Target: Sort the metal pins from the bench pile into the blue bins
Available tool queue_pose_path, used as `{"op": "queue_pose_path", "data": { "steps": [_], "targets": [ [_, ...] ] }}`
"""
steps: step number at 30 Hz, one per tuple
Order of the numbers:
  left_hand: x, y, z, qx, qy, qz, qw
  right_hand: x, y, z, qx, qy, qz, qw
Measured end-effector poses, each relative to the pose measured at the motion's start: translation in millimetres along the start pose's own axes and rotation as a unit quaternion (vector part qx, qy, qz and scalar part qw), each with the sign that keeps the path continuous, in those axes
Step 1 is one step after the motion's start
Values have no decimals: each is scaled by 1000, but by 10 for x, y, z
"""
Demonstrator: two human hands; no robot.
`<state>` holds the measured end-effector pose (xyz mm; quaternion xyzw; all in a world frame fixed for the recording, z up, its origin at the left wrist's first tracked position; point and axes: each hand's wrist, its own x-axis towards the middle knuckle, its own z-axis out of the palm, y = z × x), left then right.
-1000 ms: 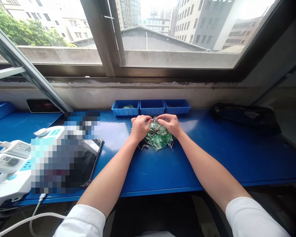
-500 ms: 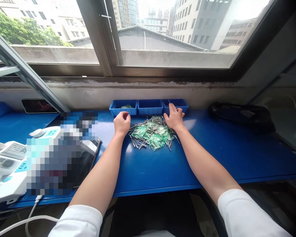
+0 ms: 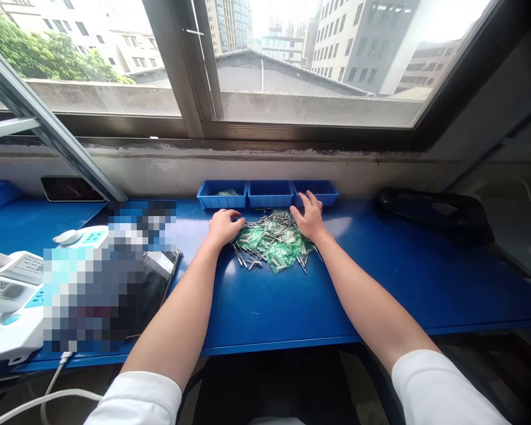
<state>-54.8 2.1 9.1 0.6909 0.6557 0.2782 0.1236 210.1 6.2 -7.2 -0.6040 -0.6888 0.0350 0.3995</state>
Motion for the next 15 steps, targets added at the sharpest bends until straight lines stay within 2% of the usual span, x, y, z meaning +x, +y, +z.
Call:
{"op": "queue_pose_path", "data": {
  "steps": [4, 9, 15],
  "targets": [
    [-50, 59, 60, 38, -21, 41, 998, -46, -50, 20, 39, -18, -19, 999],
    [-46, 58, 126, 14, -40, 90, 995, -59, -89, 15, 55, -44, -31, 997],
    [-1, 107, 96, 40, -75, 60, 995, -49, -74, 18, 58, -56, -29, 996]
  ]
}}
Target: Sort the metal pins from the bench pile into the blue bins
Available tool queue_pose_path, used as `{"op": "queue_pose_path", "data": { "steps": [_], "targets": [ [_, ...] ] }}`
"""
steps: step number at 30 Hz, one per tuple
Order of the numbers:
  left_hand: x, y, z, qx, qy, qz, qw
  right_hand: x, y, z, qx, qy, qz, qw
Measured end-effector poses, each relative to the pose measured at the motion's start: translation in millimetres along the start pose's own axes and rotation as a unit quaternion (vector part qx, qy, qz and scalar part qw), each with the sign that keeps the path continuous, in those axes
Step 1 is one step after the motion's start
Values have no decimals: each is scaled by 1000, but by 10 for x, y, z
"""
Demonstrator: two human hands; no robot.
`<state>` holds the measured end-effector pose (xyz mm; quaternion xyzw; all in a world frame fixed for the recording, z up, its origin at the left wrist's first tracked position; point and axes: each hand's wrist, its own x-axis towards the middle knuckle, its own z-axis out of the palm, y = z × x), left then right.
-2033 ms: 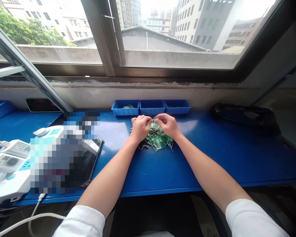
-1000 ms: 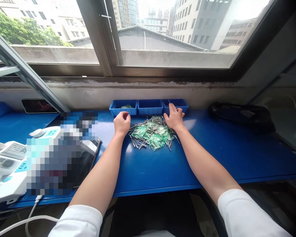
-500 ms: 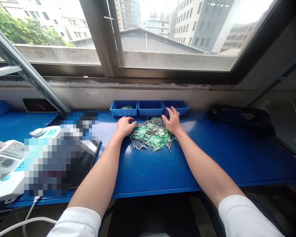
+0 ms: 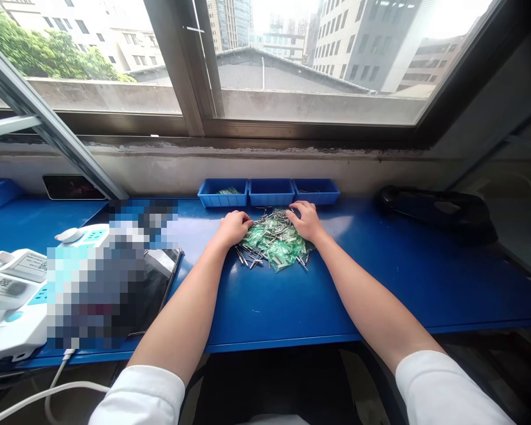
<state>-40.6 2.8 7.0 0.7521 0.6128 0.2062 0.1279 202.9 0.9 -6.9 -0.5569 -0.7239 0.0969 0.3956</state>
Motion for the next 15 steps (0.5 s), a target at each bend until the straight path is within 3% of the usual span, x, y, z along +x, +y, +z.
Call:
{"op": "queue_pose_path", "data": {
  "steps": [6, 11, 15],
  "targets": [
    [-5, 46, 3, 12, -20, -12, 1000, 1, 26, 6, -4, -6, -12, 1000],
    [-44, 84, 18, -7, 66, 17, 998, -3, -39, -39, -2, 22, -67, 998],
    [-137, 263, -11, -36, 108, 112, 987, -31, -207, -74, 23, -1, -147, 989]
  ]
}}
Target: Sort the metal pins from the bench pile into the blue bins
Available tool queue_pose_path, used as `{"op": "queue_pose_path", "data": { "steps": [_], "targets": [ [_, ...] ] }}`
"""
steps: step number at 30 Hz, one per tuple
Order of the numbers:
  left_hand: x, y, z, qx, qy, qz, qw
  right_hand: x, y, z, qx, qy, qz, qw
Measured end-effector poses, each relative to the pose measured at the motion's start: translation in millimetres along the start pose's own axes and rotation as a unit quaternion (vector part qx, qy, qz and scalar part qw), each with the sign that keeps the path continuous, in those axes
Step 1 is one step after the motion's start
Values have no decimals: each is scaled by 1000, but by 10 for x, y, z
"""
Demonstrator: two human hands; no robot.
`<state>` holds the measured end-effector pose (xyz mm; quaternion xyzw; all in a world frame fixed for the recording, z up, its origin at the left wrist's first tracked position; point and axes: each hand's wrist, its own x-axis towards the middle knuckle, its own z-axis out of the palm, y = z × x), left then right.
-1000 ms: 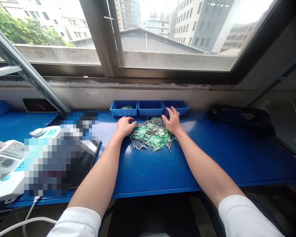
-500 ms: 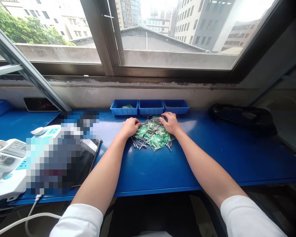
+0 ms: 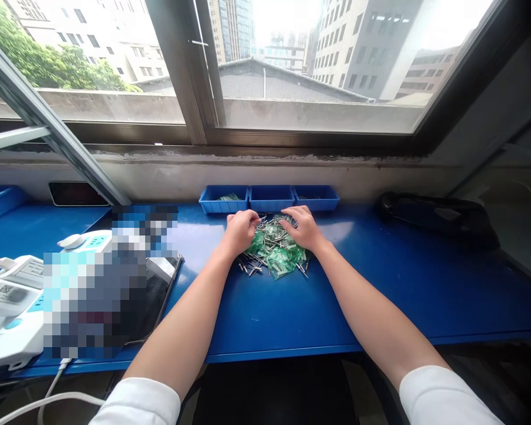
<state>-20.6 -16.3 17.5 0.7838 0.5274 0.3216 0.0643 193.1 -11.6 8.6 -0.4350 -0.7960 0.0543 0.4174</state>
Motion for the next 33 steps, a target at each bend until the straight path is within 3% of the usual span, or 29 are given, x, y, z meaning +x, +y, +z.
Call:
{"op": "queue_pose_path", "data": {
  "steps": [5, 11, 17, 22, 27, 30, 33],
  "targets": [
    [-56, 198, 25, -53, -3, 102, 993, -12, -203, 0, 76, -48, -31, 995],
    [-66, 194, 46, -79, 14, 115, 990, -24, -218, 2, 73, -29, -18, 997],
    [-71, 203, 64, -79, 75, 118, 987, -22, -267, -7, 87, -17, 31, 996],
    [-65, 176, 91, -93, 103, 114, 984, -30, -309, -29, 252, -13, 96, 963],
    [-63, 189, 104, -102, 109, 102, 983, -18, -299, -51, 349, -27, 140, 926],
    [-39, 174, 80, -88, 118, 77, 986, 10, -249, -82, 307, 12, 143, 941],
    [4, 71, 19, -73, 139, 16, 987, 44, -142, -114, 145, 86, 146, 975]
  ]
}}
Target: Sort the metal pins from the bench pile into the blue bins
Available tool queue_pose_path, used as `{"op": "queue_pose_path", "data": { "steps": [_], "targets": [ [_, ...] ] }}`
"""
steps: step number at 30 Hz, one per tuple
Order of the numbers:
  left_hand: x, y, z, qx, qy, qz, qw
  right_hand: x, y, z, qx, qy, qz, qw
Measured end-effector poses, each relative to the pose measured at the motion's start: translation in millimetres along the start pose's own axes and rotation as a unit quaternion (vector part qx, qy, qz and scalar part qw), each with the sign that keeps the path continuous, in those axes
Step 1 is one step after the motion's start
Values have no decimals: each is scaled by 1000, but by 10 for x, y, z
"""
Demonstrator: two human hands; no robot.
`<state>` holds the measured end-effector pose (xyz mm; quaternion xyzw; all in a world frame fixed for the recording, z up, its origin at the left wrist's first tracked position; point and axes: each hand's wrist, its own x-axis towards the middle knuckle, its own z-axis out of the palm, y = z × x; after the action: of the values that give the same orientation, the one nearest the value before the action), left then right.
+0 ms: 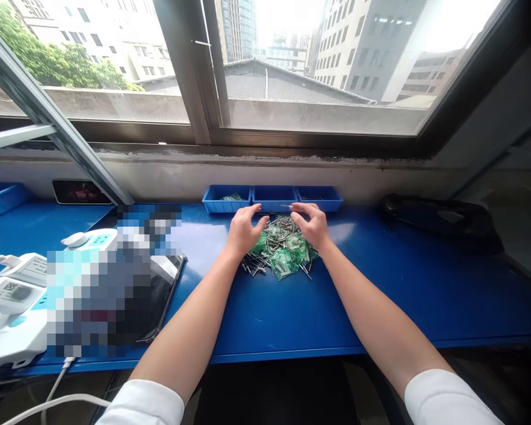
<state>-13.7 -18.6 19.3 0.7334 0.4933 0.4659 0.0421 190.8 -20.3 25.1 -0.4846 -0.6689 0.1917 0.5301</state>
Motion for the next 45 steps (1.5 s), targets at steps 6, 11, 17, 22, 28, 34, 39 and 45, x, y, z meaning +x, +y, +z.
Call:
{"op": "queue_pose_path", "data": {
  "steps": [6, 11, 17, 22, 28, 34, 39, 45],
  "targets": [
    [68, -278, -117, 19, 34, -137, 990, 128, 259, -67, -275, 23, 42, 960],
    [44, -349, -98, 38, -10, -200, 979, 178, 430, -82, -341, -30, 71, 937],
    [35, -340, -97, 121, -102, -185, 970, 143, 492, -54, -346, -39, 62, 935],
    [8, -311, -72, 165, -166, -168, 958, 51, 408, 33, -311, -4, 22, 950],
    [-23, -329, -30, 134, -180, -145, 964, -16, 325, 75, -274, -35, -35, 960],
    [0, -386, -36, 107, -197, -139, 965, -11, 343, 59, -262, -36, -33, 964],
    [28, -362, -7, 133, -236, -146, 952, -19, 337, 61, -263, -42, -35, 963],
    [24, -330, 18, 139, -183, -132, 964, -10, 301, 46, -258, -42, -54, 964]
  ]
}}
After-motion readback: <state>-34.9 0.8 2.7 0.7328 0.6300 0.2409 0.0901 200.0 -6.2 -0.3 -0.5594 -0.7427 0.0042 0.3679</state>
